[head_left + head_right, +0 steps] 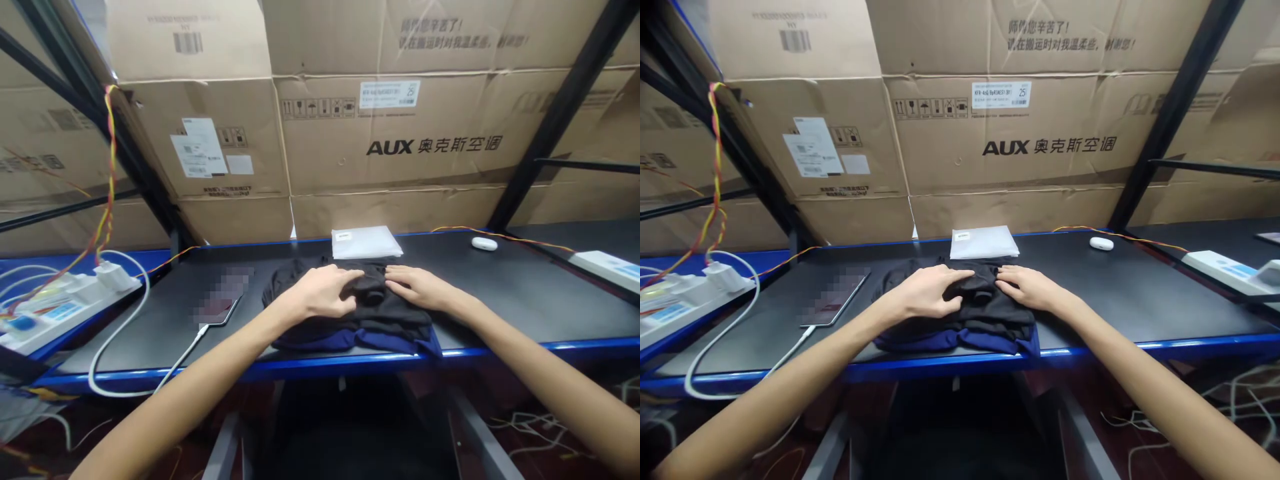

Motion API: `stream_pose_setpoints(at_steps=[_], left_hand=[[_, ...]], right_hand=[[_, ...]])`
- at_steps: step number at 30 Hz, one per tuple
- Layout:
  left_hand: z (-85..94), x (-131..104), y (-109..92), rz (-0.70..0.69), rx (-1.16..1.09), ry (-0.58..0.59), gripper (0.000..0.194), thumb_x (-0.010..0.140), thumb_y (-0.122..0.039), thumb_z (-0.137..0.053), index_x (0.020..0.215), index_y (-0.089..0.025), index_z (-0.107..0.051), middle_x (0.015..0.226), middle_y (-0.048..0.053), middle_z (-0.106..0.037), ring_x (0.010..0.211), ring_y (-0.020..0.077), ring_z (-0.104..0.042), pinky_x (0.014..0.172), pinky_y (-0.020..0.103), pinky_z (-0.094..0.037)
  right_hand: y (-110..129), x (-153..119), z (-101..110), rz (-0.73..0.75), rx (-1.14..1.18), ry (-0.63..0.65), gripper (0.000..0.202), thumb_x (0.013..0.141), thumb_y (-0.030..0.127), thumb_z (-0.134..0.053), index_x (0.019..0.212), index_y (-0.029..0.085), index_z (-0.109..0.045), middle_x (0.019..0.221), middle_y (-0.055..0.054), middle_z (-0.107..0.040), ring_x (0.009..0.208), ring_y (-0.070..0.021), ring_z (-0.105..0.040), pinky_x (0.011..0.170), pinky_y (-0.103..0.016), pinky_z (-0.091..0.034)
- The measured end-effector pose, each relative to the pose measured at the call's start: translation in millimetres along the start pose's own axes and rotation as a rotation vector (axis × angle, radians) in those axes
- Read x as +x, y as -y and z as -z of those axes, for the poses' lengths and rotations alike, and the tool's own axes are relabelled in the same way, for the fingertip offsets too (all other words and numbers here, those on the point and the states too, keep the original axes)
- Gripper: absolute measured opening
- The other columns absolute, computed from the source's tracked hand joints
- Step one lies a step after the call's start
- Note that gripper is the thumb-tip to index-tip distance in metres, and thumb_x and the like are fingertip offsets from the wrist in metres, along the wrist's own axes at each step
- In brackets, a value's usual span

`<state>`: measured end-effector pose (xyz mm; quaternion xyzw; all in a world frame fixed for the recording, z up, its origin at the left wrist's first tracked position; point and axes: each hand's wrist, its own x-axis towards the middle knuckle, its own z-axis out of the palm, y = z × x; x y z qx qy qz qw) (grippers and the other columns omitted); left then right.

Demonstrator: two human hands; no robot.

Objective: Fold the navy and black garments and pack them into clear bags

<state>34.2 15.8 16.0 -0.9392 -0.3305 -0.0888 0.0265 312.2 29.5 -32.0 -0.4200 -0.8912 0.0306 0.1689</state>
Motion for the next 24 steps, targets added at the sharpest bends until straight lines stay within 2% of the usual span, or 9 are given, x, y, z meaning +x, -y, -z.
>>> stream_pose_setpoints(at_steps=[4,7,11,14,19,24], left_hand=[[19.0,-5.9,24.0,-0.183,-0.13,0.07,0.077,0.068,-0.009,-0.056,0.143,-0.026,-0.048,0.146,0.003,-0.053,0.13,0.024,-0.051,0.109,0.036,-0.041],[15.8,-1.8,35.2,-0.243,-0.117,0.093,0.085,0.062,-0.003,-0.054,0.143,-0.028,-0.048,0.15,0.003,-0.048,0.139,0.0255,-0.041,0.113,0.04,-0.036],[1.9,4.7,42.1,-0.212,-0.106,0.093,0.076,0.067,-0.002,-0.056,0.137,-0.031,-0.055,0.14,0.001,-0.058,0.129,0.0228,-0.054,0.108,0.036,-0.041],[-3.7,6.3,43.3,-0.195,-0.076,0.058,0.066,0.07,-0.002,-0.056,0.131,-0.028,-0.061,0.127,0.003,-0.067,0.115,0.0209,-0.063,0.099,0.031,-0.048],[0.9,12.4,29.8,-0.156,-0.008,-0.017,0.048,0.075,-0.013,-0.062,0.122,-0.024,-0.065,0.114,0.006,-0.071,0.103,0.0233,-0.067,0.091,0.033,-0.051],[7.1,29.5,-9.0,0.011,-0.107,-0.232,0.034,0.078,-0.025,-0.063,0.112,-0.016,-0.062,0.109,0.007,-0.07,0.097,0.0248,-0.067,0.086,0.033,-0.052]], right_hand=[[0.4,-3.4,4.6,-0.024,0.012,0.002,0.045,0.099,0.043,-0.039,0.127,0.02,-0.066,0.138,-0.009,-0.06,0.131,-0.0281,-0.053,0.113,-0.045,-0.04],[-1.7,-11.4,5.0,-0.039,0.039,0.009,0.045,0.098,0.044,-0.043,0.13,0.02,-0.064,0.142,-0.009,-0.056,0.136,-0.0277,-0.047,0.115,-0.046,-0.037],[-4.3,-22.8,2.1,-0.043,0.116,0.01,0.043,0.097,0.045,-0.049,0.134,0.026,-0.061,0.146,-0.005,-0.052,0.14,-0.0268,-0.04,0.117,-0.048,-0.035],[-4.6,-26.2,-0.4,-0.043,0.149,0.02,0.045,0.097,0.045,-0.048,0.137,0.026,-0.059,0.148,-0.005,-0.049,0.143,-0.027,-0.035,0.117,-0.049,-0.033],[-1.3,-25.2,0.7,-0.056,0.172,0.016,0.044,0.097,0.045,-0.048,0.136,0.026,-0.059,0.148,-0.004,-0.049,0.143,-0.0271,-0.034,0.117,-0.05,-0.033],[6.3,-24.8,9.6,-0.047,0.203,-0.087,0.042,0.099,0.04,-0.041,0.134,0.028,-0.06,0.142,0.0,-0.057,0.135,-0.0264,-0.047,0.115,-0.045,-0.038]])
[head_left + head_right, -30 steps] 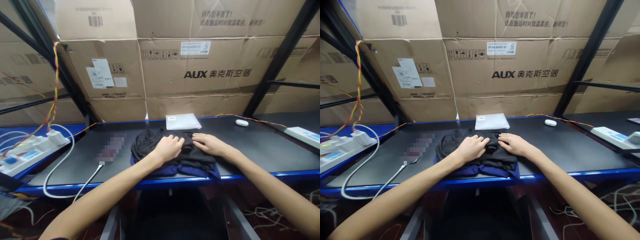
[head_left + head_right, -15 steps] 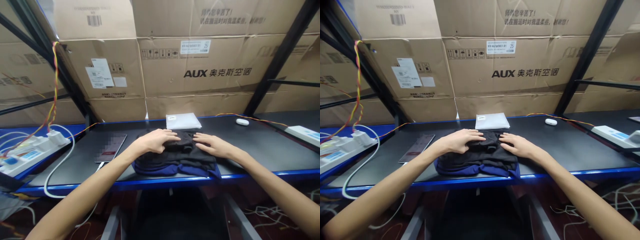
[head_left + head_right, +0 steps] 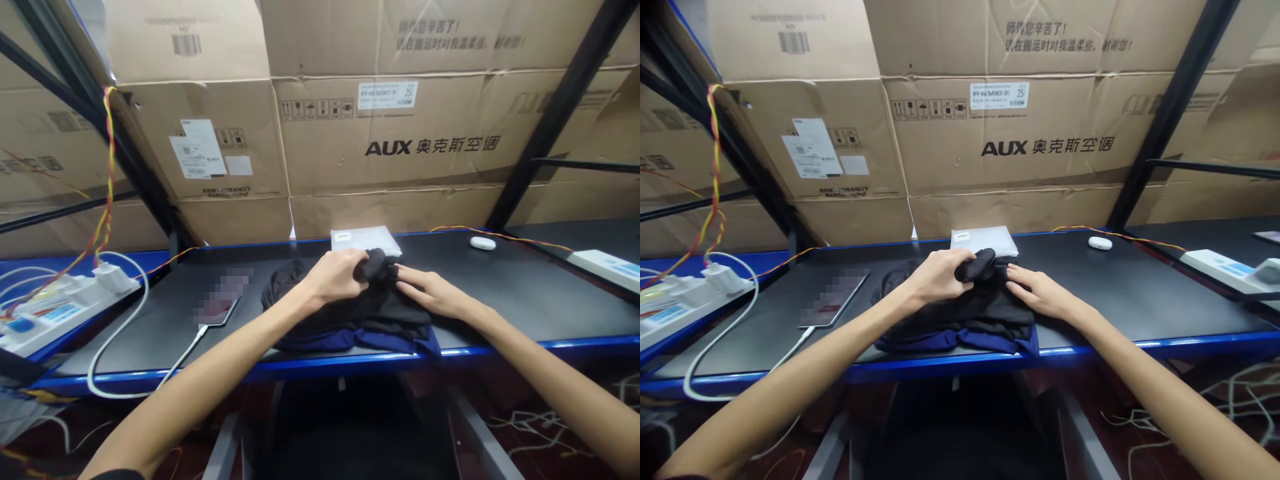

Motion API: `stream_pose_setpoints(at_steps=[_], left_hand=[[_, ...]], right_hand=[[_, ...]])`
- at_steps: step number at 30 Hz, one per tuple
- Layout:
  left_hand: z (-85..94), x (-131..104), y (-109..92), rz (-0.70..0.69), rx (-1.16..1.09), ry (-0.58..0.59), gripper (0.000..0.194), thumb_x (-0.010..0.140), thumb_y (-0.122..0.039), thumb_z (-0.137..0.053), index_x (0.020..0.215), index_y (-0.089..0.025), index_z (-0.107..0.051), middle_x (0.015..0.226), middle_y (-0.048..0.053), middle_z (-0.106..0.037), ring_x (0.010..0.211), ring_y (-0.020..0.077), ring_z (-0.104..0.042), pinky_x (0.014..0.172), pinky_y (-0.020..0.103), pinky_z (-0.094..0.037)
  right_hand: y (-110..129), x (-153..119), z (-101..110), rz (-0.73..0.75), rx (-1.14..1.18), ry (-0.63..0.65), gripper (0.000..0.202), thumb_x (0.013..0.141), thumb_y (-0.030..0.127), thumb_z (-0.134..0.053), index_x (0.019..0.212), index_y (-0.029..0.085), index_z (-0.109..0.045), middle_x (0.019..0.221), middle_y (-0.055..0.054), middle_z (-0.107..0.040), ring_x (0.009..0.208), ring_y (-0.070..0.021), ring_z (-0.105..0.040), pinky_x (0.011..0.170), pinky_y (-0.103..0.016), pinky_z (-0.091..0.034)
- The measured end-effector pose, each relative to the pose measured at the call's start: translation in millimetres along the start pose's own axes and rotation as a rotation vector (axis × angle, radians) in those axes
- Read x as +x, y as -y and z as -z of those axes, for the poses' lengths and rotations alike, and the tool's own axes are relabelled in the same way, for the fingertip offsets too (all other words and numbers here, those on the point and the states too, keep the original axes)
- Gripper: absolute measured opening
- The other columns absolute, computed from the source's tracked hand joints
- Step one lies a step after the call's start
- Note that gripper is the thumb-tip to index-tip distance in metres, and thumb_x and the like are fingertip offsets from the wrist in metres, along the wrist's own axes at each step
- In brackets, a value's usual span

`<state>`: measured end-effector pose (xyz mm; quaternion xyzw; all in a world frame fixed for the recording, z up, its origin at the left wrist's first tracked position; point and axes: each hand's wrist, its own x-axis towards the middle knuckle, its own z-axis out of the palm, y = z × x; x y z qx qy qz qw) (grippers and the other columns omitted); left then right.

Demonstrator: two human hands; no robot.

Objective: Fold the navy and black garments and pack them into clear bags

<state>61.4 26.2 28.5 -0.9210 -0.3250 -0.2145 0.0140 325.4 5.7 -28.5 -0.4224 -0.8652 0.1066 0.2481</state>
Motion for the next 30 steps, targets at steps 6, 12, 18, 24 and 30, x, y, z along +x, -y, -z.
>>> stream_pose_setpoints(at_steps=[6,12,18,24,30], left_hand=[[-36.4,11.3,-39.4,0.06,0.125,0.156,0.028,0.079,-0.024,-0.061,0.105,-0.013,-0.059,0.102,0.014,-0.066,0.088,0.0295,-0.068,0.074,0.038,-0.056],[-44.3,7.1,-37.2,0.044,0.075,0.193,0.035,0.08,-0.031,-0.061,0.11,-0.014,-0.062,0.103,0.012,-0.065,0.09,0.0284,-0.068,0.079,0.037,-0.055],[-36.3,-2.4,-41.8,0.085,0.021,0.085,0.066,0.082,-0.069,-0.055,0.129,-0.022,-0.052,0.111,0.01,-0.06,0.089,0.0287,-0.068,0.077,0.04,-0.055],[-39.5,-0.8,-37.3,0.167,-0.01,-0.062,0.022,0.095,-0.041,-0.05,0.099,-0.022,-0.061,0.098,0.004,-0.066,0.08,0.0198,-0.067,0.071,0.03,-0.052],[-22.7,-9.3,-22.6,0.206,-0.178,-0.274,0.018,0.093,-0.027,-0.052,0.108,-0.021,-0.059,0.088,0.001,-0.067,0.074,0.0148,-0.063,0.072,0.025,-0.051]], right_hand=[[-4.6,-0.9,1.1,-0.174,-0.033,-0.22,0.044,0.097,0.038,-0.04,0.13,0.022,-0.063,0.132,-0.006,-0.065,0.122,-0.0274,-0.06,0.107,-0.042,-0.047],[-3.1,-1.3,-0.3,-0.151,-0.039,-0.194,0.042,0.096,0.04,-0.041,0.127,0.025,-0.066,0.126,-0.004,-0.068,0.117,-0.0275,-0.064,0.102,-0.042,-0.051],[-1.6,-1.0,-3.3,-0.121,-0.036,-0.124,0.046,0.098,0.042,-0.039,0.13,0.022,-0.064,0.131,-0.006,-0.065,0.121,-0.0274,-0.062,0.105,-0.044,-0.048],[-6.2,-0.9,-8.2,-0.077,-0.072,-0.109,0.046,0.097,0.04,-0.04,0.134,0.021,-0.059,0.134,-0.008,-0.063,0.12,-0.0277,-0.062,0.105,-0.045,-0.049],[-9.3,-1.5,-10.6,-0.039,-0.134,-0.117,0.045,0.093,0.04,-0.047,0.132,0.022,-0.06,0.131,-0.012,-0.065,0.122,-0.0298,-0.06,0.105,-0.05,-0.048]])
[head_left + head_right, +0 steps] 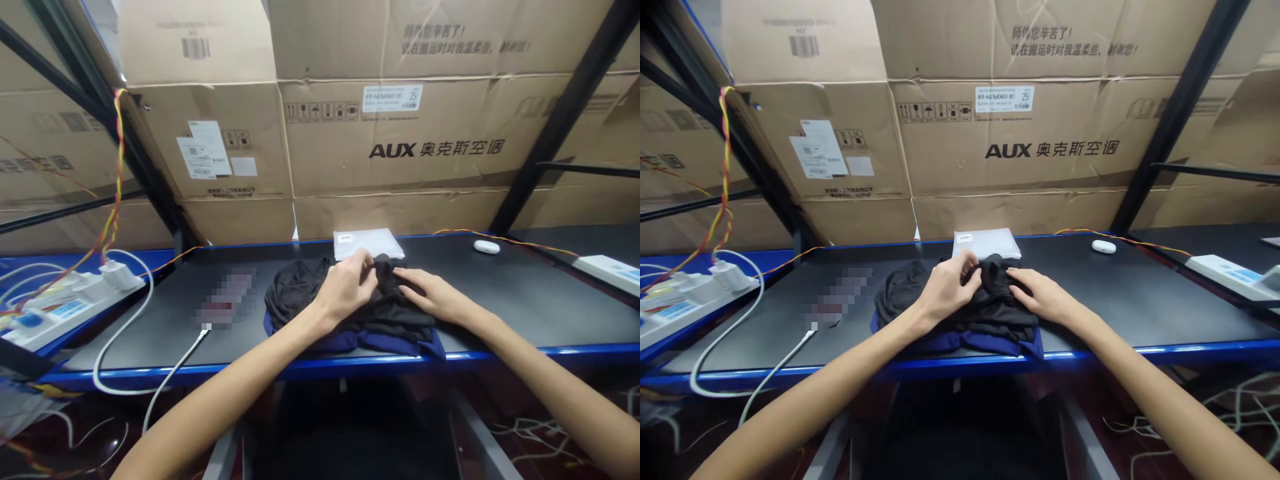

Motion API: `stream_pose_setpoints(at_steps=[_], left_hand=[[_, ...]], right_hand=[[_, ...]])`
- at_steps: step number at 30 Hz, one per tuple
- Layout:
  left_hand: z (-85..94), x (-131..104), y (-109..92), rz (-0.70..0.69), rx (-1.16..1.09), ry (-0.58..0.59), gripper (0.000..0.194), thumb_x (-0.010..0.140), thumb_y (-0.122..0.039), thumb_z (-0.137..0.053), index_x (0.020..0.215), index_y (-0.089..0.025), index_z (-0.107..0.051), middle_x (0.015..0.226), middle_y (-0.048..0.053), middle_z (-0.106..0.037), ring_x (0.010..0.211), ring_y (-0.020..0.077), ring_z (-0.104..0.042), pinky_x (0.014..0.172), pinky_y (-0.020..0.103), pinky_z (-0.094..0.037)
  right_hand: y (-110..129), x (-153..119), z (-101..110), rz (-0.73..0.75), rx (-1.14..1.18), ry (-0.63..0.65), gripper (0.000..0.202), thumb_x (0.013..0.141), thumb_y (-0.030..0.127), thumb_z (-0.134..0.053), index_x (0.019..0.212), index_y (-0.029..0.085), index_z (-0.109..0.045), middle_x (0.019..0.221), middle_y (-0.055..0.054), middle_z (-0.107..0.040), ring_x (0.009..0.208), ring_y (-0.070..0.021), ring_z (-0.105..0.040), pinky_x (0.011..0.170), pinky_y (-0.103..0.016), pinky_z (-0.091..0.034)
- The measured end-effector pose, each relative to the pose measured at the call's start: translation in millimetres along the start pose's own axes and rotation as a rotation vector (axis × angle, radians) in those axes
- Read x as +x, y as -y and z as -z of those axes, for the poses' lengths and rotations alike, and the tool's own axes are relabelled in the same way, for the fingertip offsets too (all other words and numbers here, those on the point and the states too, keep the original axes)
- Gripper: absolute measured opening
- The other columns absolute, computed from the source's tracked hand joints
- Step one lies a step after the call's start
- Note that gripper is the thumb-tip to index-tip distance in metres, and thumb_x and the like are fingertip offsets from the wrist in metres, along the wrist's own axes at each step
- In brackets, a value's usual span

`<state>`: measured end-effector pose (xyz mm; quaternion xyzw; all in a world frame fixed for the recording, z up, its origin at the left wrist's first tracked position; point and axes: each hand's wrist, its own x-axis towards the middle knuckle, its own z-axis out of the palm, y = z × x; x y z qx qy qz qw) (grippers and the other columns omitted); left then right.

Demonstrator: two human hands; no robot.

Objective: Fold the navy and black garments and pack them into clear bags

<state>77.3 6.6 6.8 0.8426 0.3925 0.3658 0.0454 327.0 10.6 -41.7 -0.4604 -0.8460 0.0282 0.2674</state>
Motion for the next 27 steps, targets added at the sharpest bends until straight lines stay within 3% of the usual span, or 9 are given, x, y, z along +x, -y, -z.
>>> stream_pose_setpoints(at_steps=[3,5,12,17,21,24,27], left_hand=[[16.1,-5.9,11.8,0.003,0.001,-0.058,0.031,0.094,-0.022,-0.048,0.123,-0.024,-0.059,0.092,0.0,-0.068,0.074,0.0131,-0.063,0.073,0.023,-0.051],[24.8,-13.1,23.2,0.007,0.077,-0.039,0.031,0.094,-0.021,-0.048,0.119,-0.027,-0.065,0.092,0.001,-0.068,0.076,0.0137,-0.064,0.073,0.024,-0.05],[30.0,-45.3,53.6,0.144,0.371,0.193,0.025,0.088,-0.025,-0.052,0.105,-0.027,-0.071,0.091,0.003,-0.068,0.083,0.0203,-0.065,0.069,0.029,-0.051],[33.3,-43.1,45.4,0.111,0.383,0.166,0.025,0.084,-0.021,-0.052,0.103,-0.024,-0.068,0.106,0.006,-0.062,0.096,0.023,-0.06,0.068,0.03,-0.052],[39.6,-37.2,28.5,-0.02,0.258,0.063,0.039,0.078,-0.013,-0.053,0.114,-0.022,-0.063,0.11,0.006,-0.059,0.1,0.022,-0.055,0.086,0.033,-0.052],[38.7,-36.5,19.4,-0.123,0.198,0.109,0.034,0.082,-0.022,-0.057,0.115,-0.021,-0.063,0.109,0.007,-0.059,0.099,0.0224,-0.055,0.093,0.036,-0.05],[31.3,-35.5,20.3,-0.105,0.201,0.214,0.028,0.086,-0.035,-0.06,0.11,-0.022,-0.066,0.105,0.006,-0.061,0.094,0.0225,-0.059,0.087,0.035,-0.051]], right_hand=[[-3.3,-0.5,-0.5,0.005,-0.001,0.01,0.044,0.093,0.038,-0.047,0.132,0.023,-0.06,0.132,-0.01,-0.065,0.123,-0.0288,-0.06,0.106,-0.049,-0.048],[-5.3,-0.8,-0.8,0.014,0.002,0.014,0.044,0.092,0.036,-0.047,0.132,0.022,-0.06,0.132,-0.01,-0.064,0.123,-0.0281,-0.059,0.107,-0.049,-0.047],[-6.8,-0.9,-0.5,0.043,0.012,0.016,0.042,0.091,0.034,-0.047,0.129,0.023,-0.063,0.13,-0.009,-0.066,0.124,-0.0273,-0.059,0.107,-0.048,-0.046],[-6.6,-1.1,-0.3,0.056,0.003,0.013,0.042,0.092,0.033,-0.046,0.128,0.021,-0.063,0.13,-0.01,-0.066,0.125,-0.0271,-0.058,0.108,-0.047,-0.046],[-6.7,-1.1,-0.1,0.051,0.008,0.018,0.041,0.092,0.032,-0.047,0.127,0.022,-0.064,0.13,-0.009,-0.066,0.125,-0.027,-0.058,0.107,-0.047,-0.046],[-7.2,-1.0,-0.4,0.051,0.021,0.013,0.04,0.092,0.032,-0.047,0.126,0.024,-0.065,0.129,-0.008,-0.066,0.125,-0.0271,-0.058,0.107,-0.047,-0.047],[-8.8,-1.2,-1.1,0.054,0.029,0.006,0.04,0.091,0.032,-0.048,0.126,0.024,-0.065,0.129,-0.008,-0.067,0.125,-0.0278,-0.058,0.107,-0.047,-0.047]])
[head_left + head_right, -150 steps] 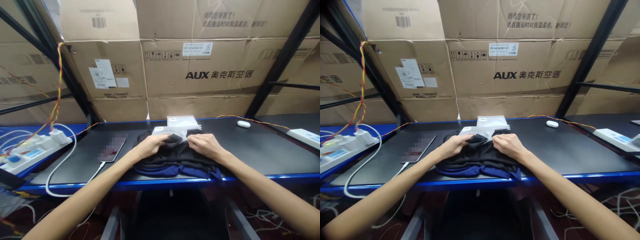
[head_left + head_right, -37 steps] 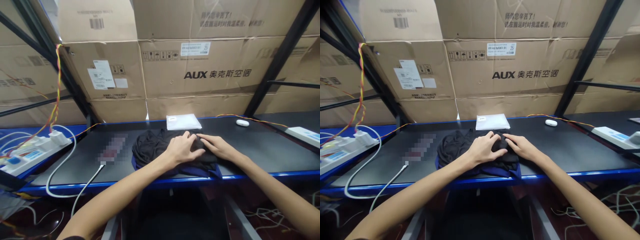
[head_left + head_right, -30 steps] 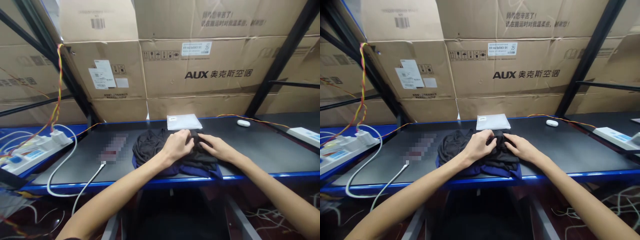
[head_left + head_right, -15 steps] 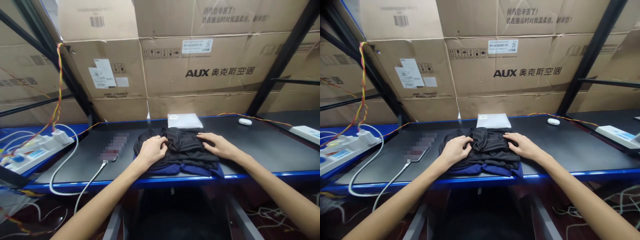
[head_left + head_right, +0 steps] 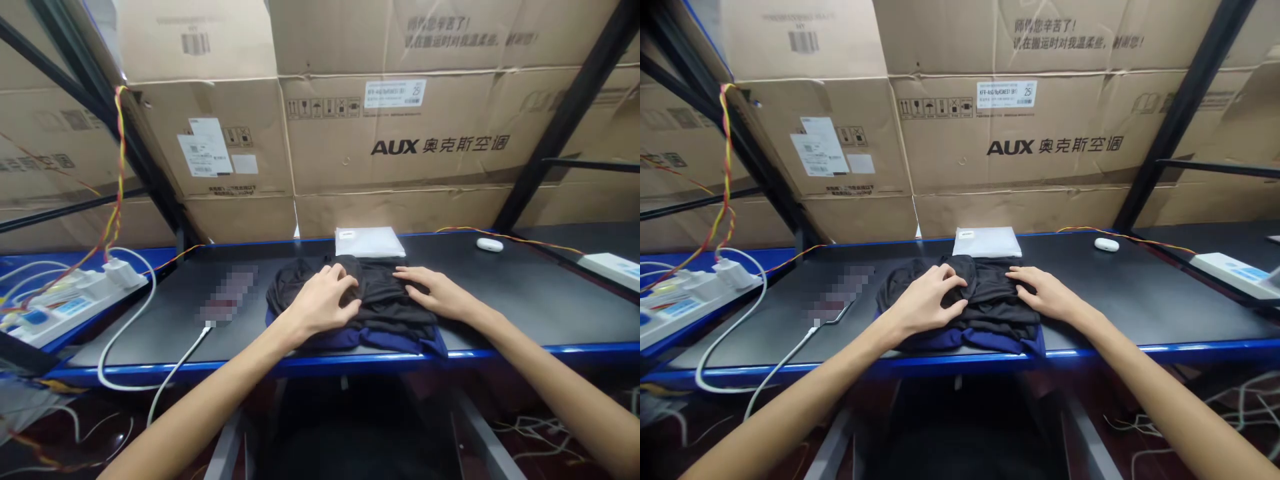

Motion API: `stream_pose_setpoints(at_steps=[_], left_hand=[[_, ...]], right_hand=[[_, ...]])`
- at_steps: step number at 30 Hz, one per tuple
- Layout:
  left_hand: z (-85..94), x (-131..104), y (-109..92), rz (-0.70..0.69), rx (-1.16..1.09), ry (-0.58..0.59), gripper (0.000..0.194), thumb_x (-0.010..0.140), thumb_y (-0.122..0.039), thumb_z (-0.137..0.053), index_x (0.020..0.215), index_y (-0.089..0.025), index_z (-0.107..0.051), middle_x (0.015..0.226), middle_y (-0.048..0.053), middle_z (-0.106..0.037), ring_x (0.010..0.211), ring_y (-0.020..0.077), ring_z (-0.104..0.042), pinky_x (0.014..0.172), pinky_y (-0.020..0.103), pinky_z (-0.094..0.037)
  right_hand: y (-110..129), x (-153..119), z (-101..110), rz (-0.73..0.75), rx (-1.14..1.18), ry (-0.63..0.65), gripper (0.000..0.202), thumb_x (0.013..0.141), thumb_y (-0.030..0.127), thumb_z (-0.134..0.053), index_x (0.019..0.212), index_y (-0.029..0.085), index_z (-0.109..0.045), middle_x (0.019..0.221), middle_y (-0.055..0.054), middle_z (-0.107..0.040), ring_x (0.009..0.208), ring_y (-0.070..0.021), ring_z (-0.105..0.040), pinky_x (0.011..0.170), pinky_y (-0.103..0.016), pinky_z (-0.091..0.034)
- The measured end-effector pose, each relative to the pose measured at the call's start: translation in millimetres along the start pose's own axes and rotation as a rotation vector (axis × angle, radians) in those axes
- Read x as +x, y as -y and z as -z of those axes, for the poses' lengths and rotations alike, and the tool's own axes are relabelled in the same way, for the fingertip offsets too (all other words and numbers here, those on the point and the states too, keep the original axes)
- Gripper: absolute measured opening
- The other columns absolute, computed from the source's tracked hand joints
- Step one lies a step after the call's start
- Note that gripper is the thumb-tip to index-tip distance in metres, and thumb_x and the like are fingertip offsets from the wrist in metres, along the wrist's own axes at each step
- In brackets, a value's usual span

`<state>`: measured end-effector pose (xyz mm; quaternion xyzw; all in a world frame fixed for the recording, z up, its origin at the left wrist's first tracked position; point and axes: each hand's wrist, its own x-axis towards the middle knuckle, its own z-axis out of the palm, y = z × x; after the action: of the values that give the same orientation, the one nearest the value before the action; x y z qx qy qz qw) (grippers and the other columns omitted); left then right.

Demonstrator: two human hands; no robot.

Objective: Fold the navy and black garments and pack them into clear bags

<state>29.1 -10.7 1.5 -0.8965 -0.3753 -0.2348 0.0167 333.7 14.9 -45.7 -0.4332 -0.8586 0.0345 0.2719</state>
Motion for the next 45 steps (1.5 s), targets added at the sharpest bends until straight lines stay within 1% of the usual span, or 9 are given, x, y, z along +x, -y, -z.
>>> stream_pose_setpoints(at_steps=[6,14,21,24,27,32,35,39,45], left_hand=[[-4.1,10.2,13.2,0.054,-0.083,-0.013,0.012,0.09,-0.029,-0.056,0.089,-0.021,-0.065,0.09,0.002,-0.067,0.079,0.0168,-0.064,0.072,0.027,-0.048],[41.3,-2.0,53.9,0.332,0.057,-0.234,0.021,0.088,-0.028,-0.053,0.107,-0.025,-0.06,0.078,-0.001,-0.067,0.065,0.0153,-0.063,0.062,0.024,-0.041],[39.1,-32.7,97.1,0.624,0.342,0.196,0.019,0.082,-0.034,-0.05,0.089,-0.024,-0.065,0.084,0.007,-0.072,0.077,0.0283,-0.068,0.065,0.031,-0.043],[33.8,-36.4,102.1,0.641,0.307,0.249,0.02,0.083,-0.035,-0.048,0.088,-0.024,-0.065,0.087,0.008,-0.072,0.081,0.0287,-0.068,0.068,0.033,-0.045],[35.0,-34.0,100.3,0.586,0.292,0.152,0.02,0.081,-0.031,-0.051,0.094,-0.023,-0.063,0.09,0.008,-0.07,0.082,0.0278,-0.066,0.071,0.034,-0.048],[40.2,-23.6,90.9,0.214,0.149,-0.135,0.02,0.086,-0.025,-0.048,0.097,-0.02,-0.064,0.104,0.008,-0.066,0.098,0.0231,-0.063,0.087,0.033,-0.049],[36.5,-16.6,92.1,0.088,0.001,-0.042,0.025,0.09,-0.028,-0.047,0.104,-0.019,-0.066,0.108,0.006,-0.069,0.1,0.021,-0.064,0.092,0.032,-0.049],[22.1,-12.0,103.9,0.096,-0.043,0.115,0.031,0.088,-0.03,-0.051,0.111,-0.019,-0.069,0.108,0.007,-0.071,0.101,0.0232,-0.066,0.093,0.034,-0.049],[13.0,-14.2,109.9,0.146,-0.074,0.088,0.027,0.086,-0.033,-0.055,0.103,-0.019,-0.071,0.097,0.007,-0.067,0.093,0.0227,-0.066,0.088,0.034,-0.05]], right_hand=[[-3.4,-0.7,-0.5,0.013,0.009,0.016,0.04,0.09,0.031,-0.05,0.126,0.026,-0.065,0.131,-0.007,-0.065,0.126,-0.029,-0.057,0.108,-0.049,-0.046],[-1.0,-0.5,1.4,-0.018,0.03,0.021,0.039,0.09,0.032,-0.05,0.124,0.024,-0.067,0.132,-0.01,-0.064,0.126,-0.0296,-0.057,0.107,-0.05,-0.046],[0.1,0.0,3.0,-0.027,0.021,0.033,0.039,0.09,0.033,-0.05,0.124,0.023,-0.067,0.132,-0.01,-0.065,0.126,-0.0285,-0.057,0.107,-0.048,-0.046],[-0.1,-0.2,3.3,-0.019,0.008,0.05,0.04,0.091,0.033,-0.048,0.125,0.022,-0.066,0.133,-0.011,-0.063,0.127,-0.0278,-0.056,0.108,-0.048,-0.045],[-1.2,-0.4,2.3,-0.019,0.005,0.049,0.04,0.091,0.034,-0.048,0.125,0.022,-0.066,0.134,-0.01,-0.063,0.128,-0.0274,-0.056,0.109,-0.048,-0.045],[2.1,0.9,3.9,-0.024,0.033,0.053,0.04,0.091,0.034,-0.048,0.127,0.025,-0.065,0.133,-0.008,-0.064,0.129,-0.0278,-0.055,0.11,-0.049,-0.043],[8.4,1.7,8.4,-0.054,0.067,0.075,0.041,0.096,0.036,-0.04,0.127,0.025,-0.065,0.136,-0.008,-0.062,0.13,-0.0266,-0.053,0.111,-0.047,-0.041],[15.6,1.1,11.9,-0.118,0.111,0.078,0.044,0.1,0.044,-0.036,0.131,0.028,-0.063,0.141,-0.006,-0.058,0.135,-0.0268,-0.048,0.114,-0.048,-0.037],[17.5,-0.2,8.4,-0.082,0.062,0.092,0.04,0.093,0.051,-0.053,0.122,0.03,-0.071,0.149,-0.009,-0.048,0.135,-0.0326,-0.048,0.111,-0.052,-0.039]])
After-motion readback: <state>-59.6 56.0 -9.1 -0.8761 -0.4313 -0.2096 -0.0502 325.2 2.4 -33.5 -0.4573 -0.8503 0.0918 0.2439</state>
